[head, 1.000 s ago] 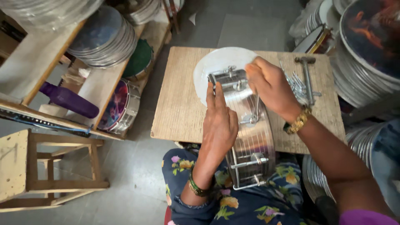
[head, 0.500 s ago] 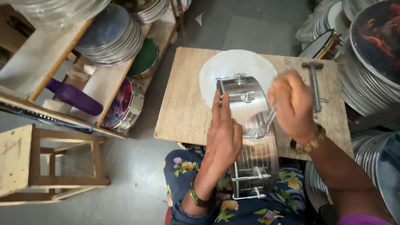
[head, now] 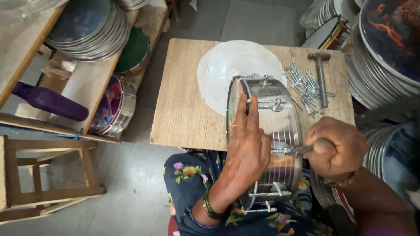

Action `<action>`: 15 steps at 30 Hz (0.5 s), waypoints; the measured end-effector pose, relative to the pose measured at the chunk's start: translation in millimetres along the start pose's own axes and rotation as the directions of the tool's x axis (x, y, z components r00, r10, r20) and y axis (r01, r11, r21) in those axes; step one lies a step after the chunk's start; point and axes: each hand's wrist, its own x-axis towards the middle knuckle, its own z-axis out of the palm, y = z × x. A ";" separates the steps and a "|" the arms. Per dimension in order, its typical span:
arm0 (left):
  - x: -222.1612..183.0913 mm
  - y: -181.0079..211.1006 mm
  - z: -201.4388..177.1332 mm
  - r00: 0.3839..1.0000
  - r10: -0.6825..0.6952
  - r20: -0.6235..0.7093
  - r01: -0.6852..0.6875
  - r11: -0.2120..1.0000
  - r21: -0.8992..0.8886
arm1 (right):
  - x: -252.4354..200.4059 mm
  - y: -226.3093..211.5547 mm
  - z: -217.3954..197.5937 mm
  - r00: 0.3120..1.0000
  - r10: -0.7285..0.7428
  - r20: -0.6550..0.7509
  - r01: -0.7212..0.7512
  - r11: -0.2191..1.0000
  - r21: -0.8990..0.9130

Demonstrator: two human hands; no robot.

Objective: The person assembles a snare drum by attaching the metal shell to the bottom rim and tightening screws with a wrench.

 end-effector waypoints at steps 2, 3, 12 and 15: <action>-1.3 0.6 -0.2 1.000 -0.002 -0.007 0.002 1.000 -0.008 | -9.5 -0.6 0.2 1.000 -0.019 -0.011 0.019 1.000 -0.007; -1.1 0.6 -0.6 1.000 0.000 -0.012 0.000 1.000 -0.010 | -13.2 0.2 0.7 0.999 -0.033 -0.018 0.033 0.999 -0.011; -1.4 0.7 0.2 1.000 0.005 -0.005 -0.005 1.000 0.000 | -25.2 15.5 22.4 0.982 0.002 -0.191 0.017 0.995 0.095; -1.7 -0.9 -1.1 1.000 0.018 -0.023 -0.018 1.000 -0.021 | -4.7 10.1 22.3 0.974 0.222 -0.032 -0.225 0.970 -0.089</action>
